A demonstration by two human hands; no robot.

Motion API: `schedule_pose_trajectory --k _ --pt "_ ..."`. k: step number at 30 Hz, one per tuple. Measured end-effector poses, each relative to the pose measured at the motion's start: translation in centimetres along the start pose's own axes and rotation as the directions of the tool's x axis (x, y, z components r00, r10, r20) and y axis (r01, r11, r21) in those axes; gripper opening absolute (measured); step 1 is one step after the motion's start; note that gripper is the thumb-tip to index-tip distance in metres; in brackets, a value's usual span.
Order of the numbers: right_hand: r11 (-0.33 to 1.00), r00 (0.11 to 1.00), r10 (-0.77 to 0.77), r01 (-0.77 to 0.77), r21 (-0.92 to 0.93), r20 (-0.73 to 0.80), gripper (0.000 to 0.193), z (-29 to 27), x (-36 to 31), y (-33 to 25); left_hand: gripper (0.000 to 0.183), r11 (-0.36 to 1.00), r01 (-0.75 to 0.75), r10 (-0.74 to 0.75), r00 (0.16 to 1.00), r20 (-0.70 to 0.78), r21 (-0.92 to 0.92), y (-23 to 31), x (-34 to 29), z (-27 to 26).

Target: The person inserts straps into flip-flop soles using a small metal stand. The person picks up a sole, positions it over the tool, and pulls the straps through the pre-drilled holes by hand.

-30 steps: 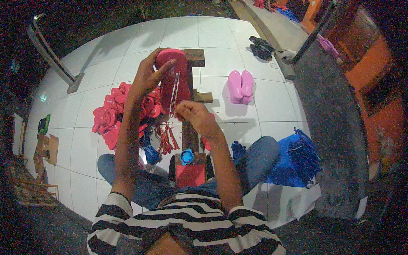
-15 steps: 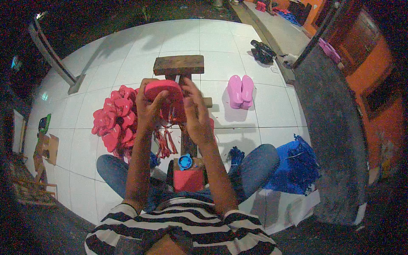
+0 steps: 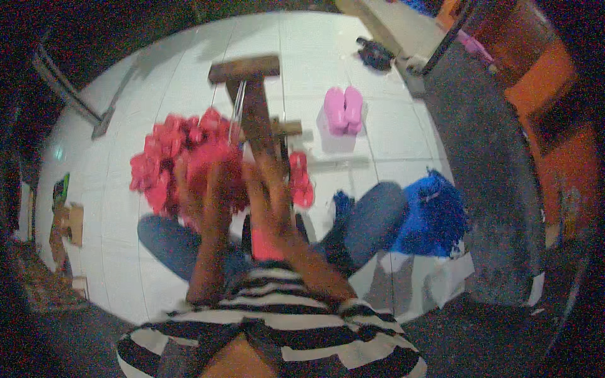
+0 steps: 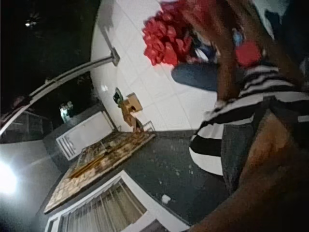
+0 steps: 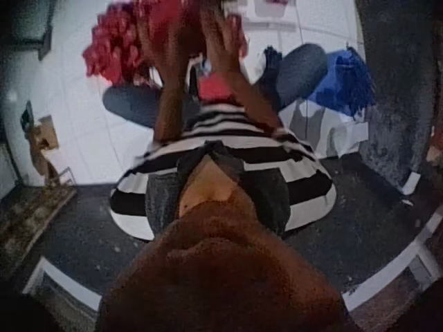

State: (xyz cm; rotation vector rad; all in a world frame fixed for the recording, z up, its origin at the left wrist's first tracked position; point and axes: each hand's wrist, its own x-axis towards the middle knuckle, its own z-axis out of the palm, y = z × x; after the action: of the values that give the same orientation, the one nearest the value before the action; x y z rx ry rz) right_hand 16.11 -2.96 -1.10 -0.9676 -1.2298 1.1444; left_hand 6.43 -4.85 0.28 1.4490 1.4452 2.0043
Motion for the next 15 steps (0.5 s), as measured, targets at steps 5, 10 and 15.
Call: schedule_pose_trajectory --k 5,10,15 --pt "0.995 0.969 0.093 -0.097 0.008 0.23 0.041 -4.6 -4.7 2.4 0.045 0.989 -0.128 0.102 0.955 0.277 0.078 -2.1 -3.9 -2.8" --pt "0.944 0.945 -0.314 0.322 -0.077 0.096 0.039 -4.0 -5.8 3.6 0.022 0.877 -0.338 0.449 0.829 0.334 -0.34 -1.8 -2.7 -3.5" --pt "0.826 0.953 -0.297 0.288 -0.484 0.061 0.029 -2.6 -4.6 4.0 0.029 0.968 -0.182 0.227 0.926 0.302 -0.171 -2.0 -2.2 -3.3"
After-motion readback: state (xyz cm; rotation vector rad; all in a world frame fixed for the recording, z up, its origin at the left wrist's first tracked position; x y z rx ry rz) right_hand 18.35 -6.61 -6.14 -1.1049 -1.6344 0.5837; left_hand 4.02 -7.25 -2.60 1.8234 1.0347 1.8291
